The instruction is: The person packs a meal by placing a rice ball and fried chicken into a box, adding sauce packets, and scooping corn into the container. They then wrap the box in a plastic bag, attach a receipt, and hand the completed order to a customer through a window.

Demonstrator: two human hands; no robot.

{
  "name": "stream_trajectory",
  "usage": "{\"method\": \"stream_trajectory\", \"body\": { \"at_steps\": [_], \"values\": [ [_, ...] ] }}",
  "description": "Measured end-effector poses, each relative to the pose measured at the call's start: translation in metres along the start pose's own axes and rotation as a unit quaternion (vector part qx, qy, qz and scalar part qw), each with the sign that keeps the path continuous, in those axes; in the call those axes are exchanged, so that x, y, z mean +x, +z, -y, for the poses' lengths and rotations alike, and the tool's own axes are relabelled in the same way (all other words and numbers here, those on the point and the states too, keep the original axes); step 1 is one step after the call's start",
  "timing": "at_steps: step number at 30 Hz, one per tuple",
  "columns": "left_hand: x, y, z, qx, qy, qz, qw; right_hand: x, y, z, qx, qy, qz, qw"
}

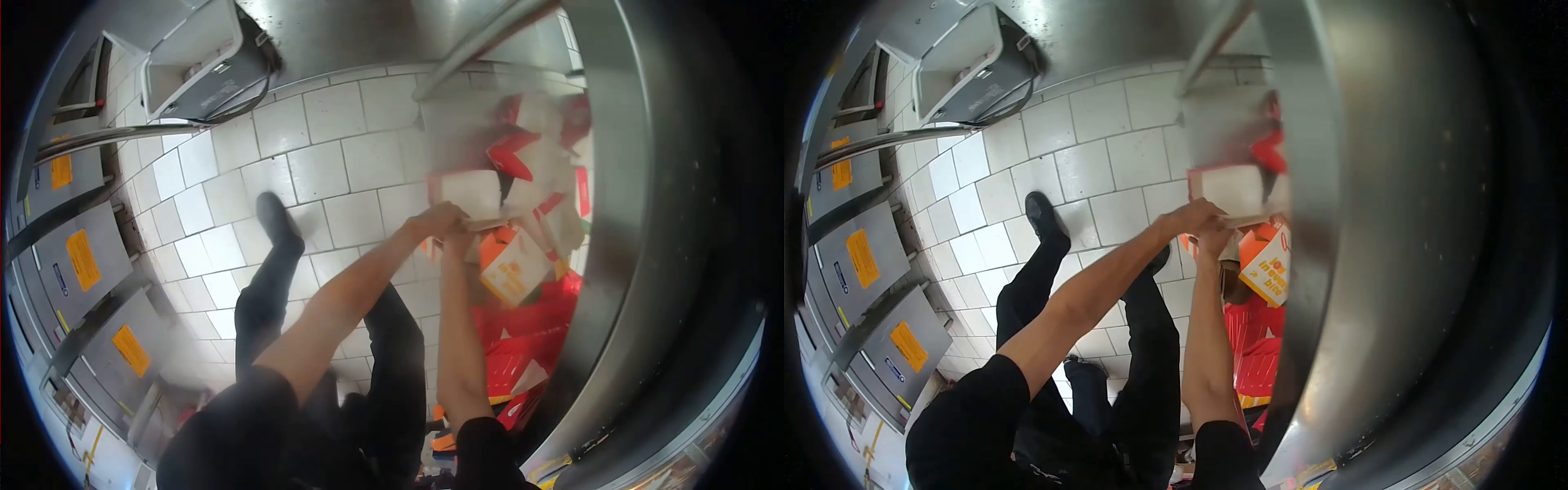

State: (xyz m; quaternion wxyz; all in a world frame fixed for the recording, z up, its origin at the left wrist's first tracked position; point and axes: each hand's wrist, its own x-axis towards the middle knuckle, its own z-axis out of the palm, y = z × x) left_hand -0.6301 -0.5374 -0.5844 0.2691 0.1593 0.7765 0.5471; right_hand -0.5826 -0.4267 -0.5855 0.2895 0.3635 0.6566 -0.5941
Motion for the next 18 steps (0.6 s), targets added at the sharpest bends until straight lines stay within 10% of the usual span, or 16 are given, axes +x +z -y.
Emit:
{"method": "stream_trajectory", "body": {
  "at_steps": [3,9,10,11,12,14,16,18],
  "values": [
    [-0.004,0.006,-0.007,-0.023,0.123,-0.106,0.986,0.033,-0.042,-0.028,-0.172,-0.037,-0.047,0.983],
    [-0.151,-0.115,-0.134,-0.112,0.067,-0.250,0.959,0.101,-0.105,-0.070,-0.491,-0.159,-0.126,0.847],
    [-0.185,-0.125,-0.133,-0.155,0.011,-0.277,0.948,0.032,-0.051,0.005,-0.495,-0.173,-0.117,0.843],
    [-0.219,-0.132,-0.127,-0.200,-0.042,-0.303,0.931,-0.070,0.038,0.088,-0.338,-0.038,-0.425,0.839],
    [-0.253,-0.131,-0.113,-0.224,-0.059,-0.351,0.907,-0.074,0.062,0.096,-0.340,-0.054,-0.416,0.841],
    [-0.316,-0.115,-0.071,-0.254,-0.136,-0.426,0.857,-0.080,0.107,0.107,-0.448,-0.479,-0.309,0.689],
    [-0.366,-0.121,-0.065,-0.275,-0.200,-0.446,0.828,-0.078,0.200,0.134,-0.455,-0.511,-0.082,0.725],
    [-0.400,-0.119,-0.054,-0.378,-0.276,-0.550,0.691,-0.100,0.326,0.172,-0.452,-0.616,0.022,0.645]
  ]
}}
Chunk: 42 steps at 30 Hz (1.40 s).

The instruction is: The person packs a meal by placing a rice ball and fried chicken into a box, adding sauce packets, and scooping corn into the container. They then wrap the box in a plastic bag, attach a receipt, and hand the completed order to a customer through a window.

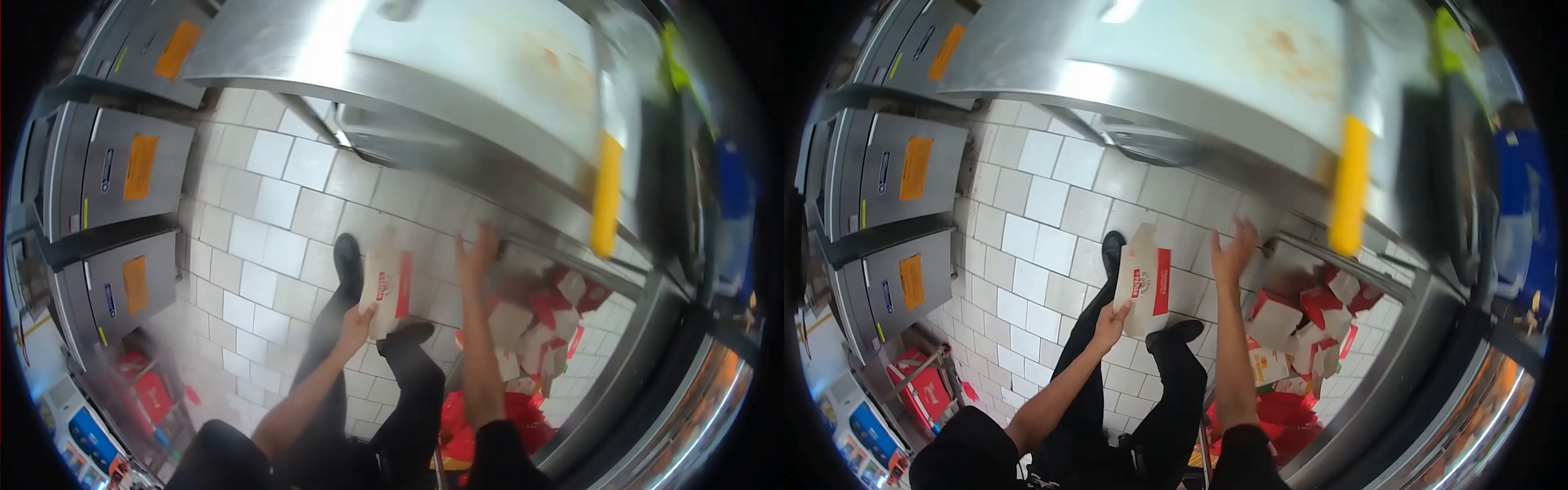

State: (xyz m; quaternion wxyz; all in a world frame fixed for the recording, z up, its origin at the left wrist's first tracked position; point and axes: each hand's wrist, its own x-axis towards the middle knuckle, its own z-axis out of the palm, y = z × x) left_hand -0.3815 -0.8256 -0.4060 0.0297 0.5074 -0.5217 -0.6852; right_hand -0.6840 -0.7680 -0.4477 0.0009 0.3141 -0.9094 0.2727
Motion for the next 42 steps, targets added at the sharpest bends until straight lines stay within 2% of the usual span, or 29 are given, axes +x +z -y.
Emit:
{"method": "stream_trajectory", "body": {
  "at_steps": [1,2,3,4,6,7,9,12,14,15,16,18,19,20,22,24,26,28,31,32,33,34,36,37,39,40,41,42],
  "values": [
    [0.002,-0.013,0.002,-0.005,-0.004,-0.010,1.000,0.043,0.024,0.033,-0.017,-0.062,0.032,0.997],
    [0.004,-0.023,0.003,-0.010,-0.018,-0.038,0.999,0.080,0.048,0.055,-0.074,-0.095,0.126,0.985],
    [0.007,-0.031,0.005,-0.015,-0.034,-0.066,0.997,0.113,0.078,0.072,-0.075,-0.118,0.155,0.978],
    [0.010,-0.039,0.007,-0.018,-0.042,-0.071,0.996,0.140,0.104,0.088,-0.077,-0.139,0.184,0.970],
    [0.024,-0.053,0.012,-0.045,-0.043,-0.051,0.997,0.184,0.139,0.113,-0.136,-0.125,0.330,0.926],
    [0.029,-0.057,0.018,-0.041,-0.040,-0.060,0.997,0.195,0.165,0.108,-0.136,-0.127,0.335,0.924],
    [0.030,-0.065,-0.003,-0.042,-0.049,-0.066,0.996,0.202,0.225,0.074,-0.193,-0.257,0.137,0.937],
    [0.035,-0.078,-0.010,-0.035,-0.039,-0.078,0.996,0.194,0.277,0.012,-0.191,-0.256,0.150,0.936],
    [0.035,-0.081,-0.003,-0.065,-0.070,-0.064,0.993,0.183,0.277,-0.026,-0.197,-0.255,0.160,0.933],
    [0.034,-0.081,-0.004,-0.063,-0.070,-0.093,0.991,0.193,0.278,-0.024,-0.195,-0.259,0.154,0.933],
    [0.038,-0.088,-0.004,-0.064,-0.065,-0.094,0.991,0.200,0.258,0.003,-0.194,-0.262,0.149,0.933],
    [0.020,-0.099,-0.002,-0.076,-0.069,-0.122,0.987,0.178,0.164,0.084,-0.193,-0.193,0.354,0.894],
    [0.012,-0.108,-0.026,-0.076,-0.079,-0.133,0.985,0.171,0.139,0.103,-0.184,-0.211,0.366,0.888],
    [0.008,-0.115,-0.022,-0.079,-0.075,-0.133,0.985,0.164,0.117,0.115,-0.175,-0.229,0.376,0.880],
    [-0.004,-0.131,-0.003,-0.034,-0.074,-0.143,0.986,0.143,0.092,0.112,-0.206,-0.166,0.465,0.845],
    [-0.022,-0.145,-0.001,-0.029,-0.058,-0.168,0.984,0.120,0.072,0.101,-0.176,-0.177,0.516,0.819],
    [-0.049,-0.160,-0.002,-0.021,-0.039,-0.199,0.979,0.090,0.046,0.102,-0.159,-0.185,0.536,0.808],
    [-0.090,-0.171,-0.001,-0.046,-0.019,-0.263,0.964,0.062,0.015,0.118,-0.169,-0.200,0.581,0.771],
    [-0.156,-0.184,0.049,-0.026,-0.022,-0.304,0.952,0.017,-0.027,0.134,-0.161,-0.220,0.609,0.745],
    [-0.181,-0.185,0.050,-0.028,-0.016,-0.307,0.951,0.005,-0.038,0.140,-0.155,-0.231,0.625,0.729],
    [-0.209,-0.184,0.051,-0.036,-0.050,-0.314,0.947,-0.009,-0.052,0.145,-0.150,-0.242,0.643,0.711],
    [-0.233,-0.182,0.047,-0.044,-0.080,-0.321,0.943,-0.023,-0.061,0.148,-0.150,-0.247,0.637,0.715],
    [-0.275,-0.173,0.026,-0.070,-0.037,-0.351,0.933,-0.046,-0.075,0.157,-0.137,-0.315,0.646,0.682],
    [-0.291,-0.169,0.025,-0.085,-0.032,-0.366,0.926,-0.051,-0.090,0.173,-0.138,-0.318,0.635,0.691],
    [-0.327,-0.160,0.039,-0.095,-0.017,-0.400,0.912,-0.056,-0.132,0.225,-0.145,-0.347,0.673,0.637],
    [-0.343,-0.157,0.049,-0.089,-0.007,-0.419,0.904,-0.054,-0.150,0.249,-0.146,-0.351,0.664,0.644],
    [-0.360,-0.155,0.051,-0.089,0.005,-0.419,0.903,-0.054,-0.169,0.271,-0.132,-0.373,0.677,0.621],
    [-0.369,-0.154,0.051,-0.107,-0.037,-0.424,0.899,-0.049,-0.188,0.297,-0.120,-0.396,0.686,0.598]
  ]
}}
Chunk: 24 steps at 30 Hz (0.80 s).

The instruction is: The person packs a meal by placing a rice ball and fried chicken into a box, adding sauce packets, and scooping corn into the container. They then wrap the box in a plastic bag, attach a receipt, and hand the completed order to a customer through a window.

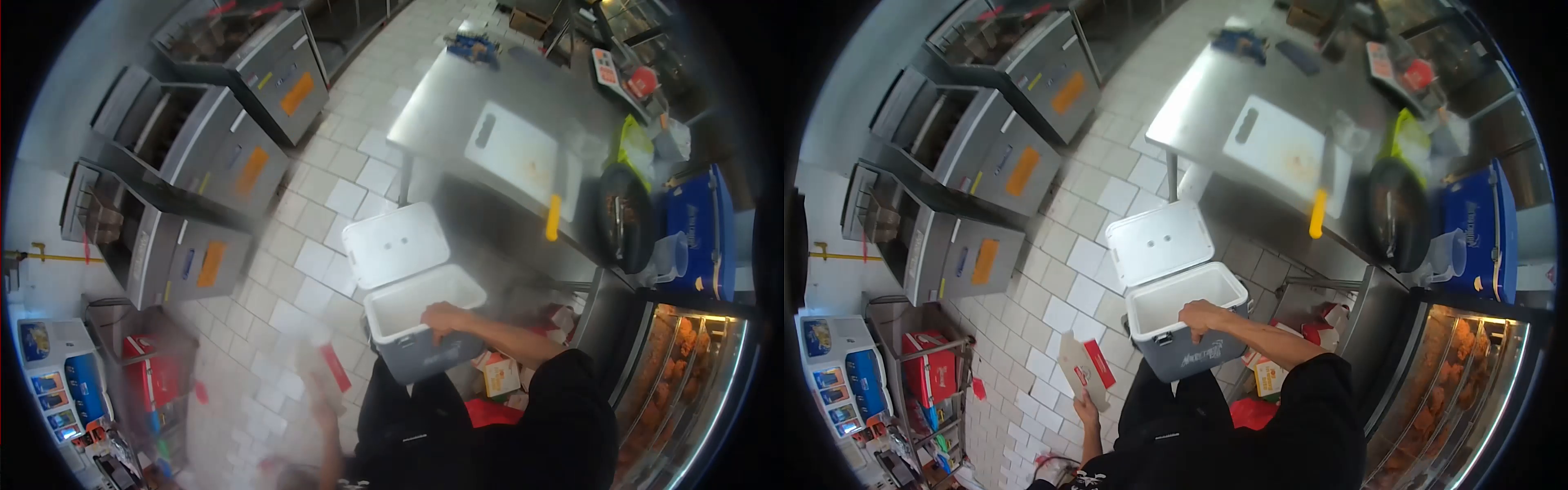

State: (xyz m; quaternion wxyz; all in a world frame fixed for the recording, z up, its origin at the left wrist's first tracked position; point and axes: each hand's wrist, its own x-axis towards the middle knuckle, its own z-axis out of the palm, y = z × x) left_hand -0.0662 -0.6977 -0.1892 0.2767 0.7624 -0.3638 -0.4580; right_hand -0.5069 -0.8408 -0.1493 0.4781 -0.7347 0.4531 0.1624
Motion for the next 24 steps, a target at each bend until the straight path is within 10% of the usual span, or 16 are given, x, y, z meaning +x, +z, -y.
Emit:
{"method": "stream_trajectory", "body": {
  "at_steps": [8,14,18,24],
  "values": [
    [0.005,-0.034,0.067,-0.023,0.078,-0.104,0.991,-0.118,-0.191,0.121,-0.092,-0.105,-0.060,0.988],
    [0.081,-0.020,0.100,0.108,0.043,-0.167,0.979,-0.221,-0.304,0.162,-0.125,-0.009,-0.220,0.967],
    [0.102,0.006,-0.030,-0.126,-0.044,-0.126,0.983,-0.254,-0.367,0.110,-0.156,0.117,-0.304,0.933],
    [0.218,0.033,-0.026,-0.039,0.049,-0.073,0.995,-0.284,-0.441,0.028,-0.127,0.252,-0.375,0.883]
  ]
}}
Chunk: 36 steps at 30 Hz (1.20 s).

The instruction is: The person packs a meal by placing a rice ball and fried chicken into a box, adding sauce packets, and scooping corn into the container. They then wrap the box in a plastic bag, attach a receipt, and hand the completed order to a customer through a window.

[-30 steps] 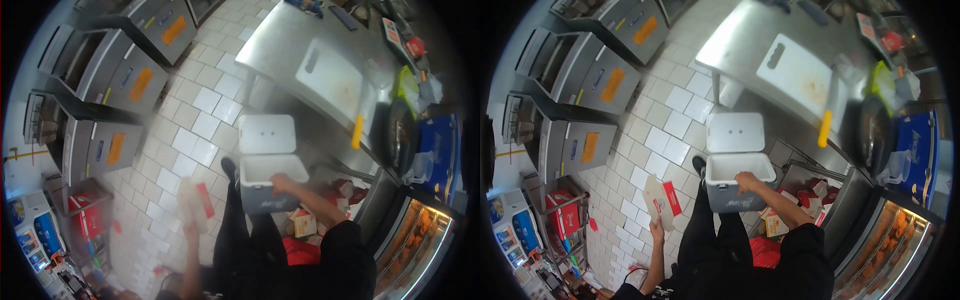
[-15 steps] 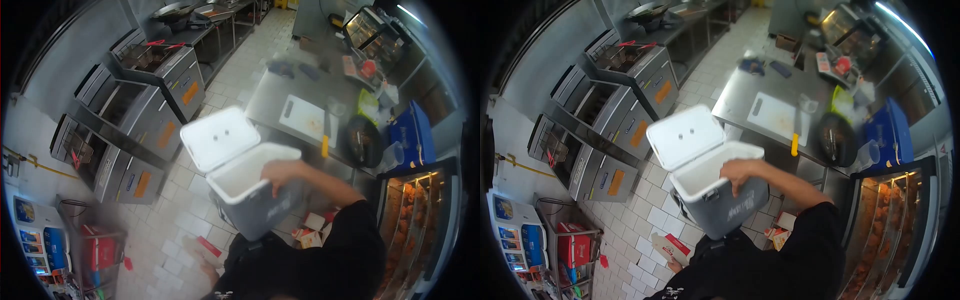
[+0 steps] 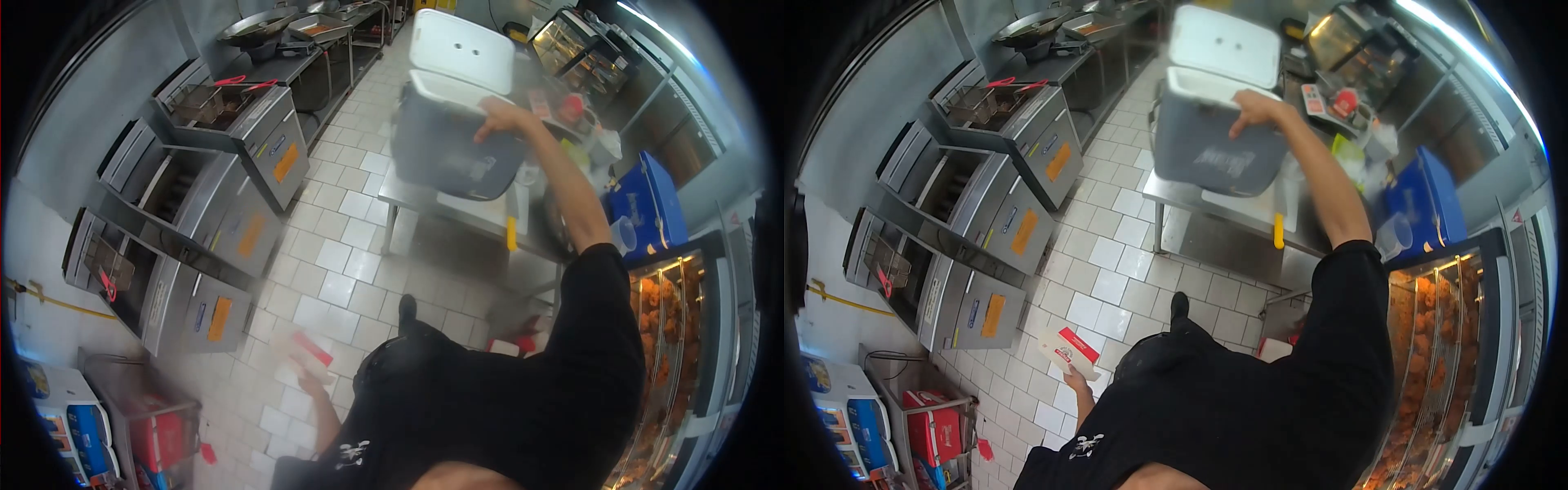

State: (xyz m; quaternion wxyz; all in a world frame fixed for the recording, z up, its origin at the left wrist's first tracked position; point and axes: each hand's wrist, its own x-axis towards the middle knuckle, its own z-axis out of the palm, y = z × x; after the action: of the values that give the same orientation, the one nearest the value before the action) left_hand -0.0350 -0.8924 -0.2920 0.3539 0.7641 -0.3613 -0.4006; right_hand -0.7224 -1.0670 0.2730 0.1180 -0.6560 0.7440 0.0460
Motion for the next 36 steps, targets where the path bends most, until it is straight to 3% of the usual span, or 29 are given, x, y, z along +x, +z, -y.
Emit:
{"method": "stream_trajectory", "body": {
  "at_steps": [4,5,9,11,12,14,16,22,24,25,26,28,29,30,32,33,34,36],
  "values": [
    [0.008,0.024,-0.074,-0.094,-0.063,0.001,0.994,0.069,0.014,-0.077,-0.006,0.061,-0.037,0.997],
    [0.026,0.034,-0.061,-0.050,-0.017,-0.010,0.999,0.084,0.022,-0.097,-0.006,0.061,-0.038,0.997],
    [0.044,0.064,-0.052,-0.086,0.008,-0.027,0.996,0.139,0.067,-0.171,-0.025,0.081,-0.089,0.992],
    [0.067,0.092,-0.018,0.130,0.142,-0.062,0.979,0.149,0.084,-0.202,-0.032,0.081,-0.110,0.990],
    [0.065,0.107,-0.018,0.138,0.139,-0.059,0.979,0.154,0.092,-0.211,-0.024,0.095,-0.066,0.993],
    [0.058,0.127,-0.037,0.031,0.124,-0.062,0.990,0.161,0.108,-0.216,-0.007,0.107,-0.018,0.994],
    [0.048,0.132,-0.070,0.059,0.115,-0.049,0.990,0.151,0.114,-0.215,0.008,0.111,-0.073,0.991],
    [0.047,0.178,-0.128,0.164,0.061,0.012,0.985,0.133,0.148,-0.198,-0.023,0.092,-0.097,0.991],
    [0.048,0.207,-0.154,0.190,0.045,0.029,0.980,0.131,0.151,-0.199,0.026,0.095,-0.121,0.988],
    [0.025,0.213,-0.209,0.026,-0.010,0.055,0.998,0.129,0.142,-0.192,0.016,0.106,-0.094,0.990],
    [0.029,0.219,-0.213,0.026,-0.008,0.056,0.998,0.129,0.130,-0.197,0.016,0.108,-0.095,0.990],
    [0.047,0.215,-0.219,0.000,-0.005,0.085,0.996,0.130,0.117,-0.208,0.137,0.032,-0.052,0.989],
    [0.083,0.208,-0.170,0.102,0.108,0.095,0.984,0.149,0.122,-0.234,0.254,0.024,0.000,0.967],
    [0.087,0.209,-0.179,0.103,0.112,0.095,0.984,0.167,0.127,-0.255,0.257,0.025,-0.004,0.966],
    [0.079,0.203,-0.206,0.025,0.065,0.076,0.995,0.200,0.148,-0.299,0.244,0.045,-0.013,0.969],
    [0.072,0.201,-0.219,0.008,0.089,0.088,0.992,0.222,0.171,-0.324,0.130,0.015,0.045,0.990],
    [0.067,0.201,-0.231,0.008,0.093,0.091,0.992,0.235,0.200,-0.339,0.131,0.018,0.042,0.990],
    [0.059,0.188,-0.238,0.009,0.061,0.072,0.995,0.252,0.237,-0.352,-0.009,0.173,0.112,0.978]
  ]
}}
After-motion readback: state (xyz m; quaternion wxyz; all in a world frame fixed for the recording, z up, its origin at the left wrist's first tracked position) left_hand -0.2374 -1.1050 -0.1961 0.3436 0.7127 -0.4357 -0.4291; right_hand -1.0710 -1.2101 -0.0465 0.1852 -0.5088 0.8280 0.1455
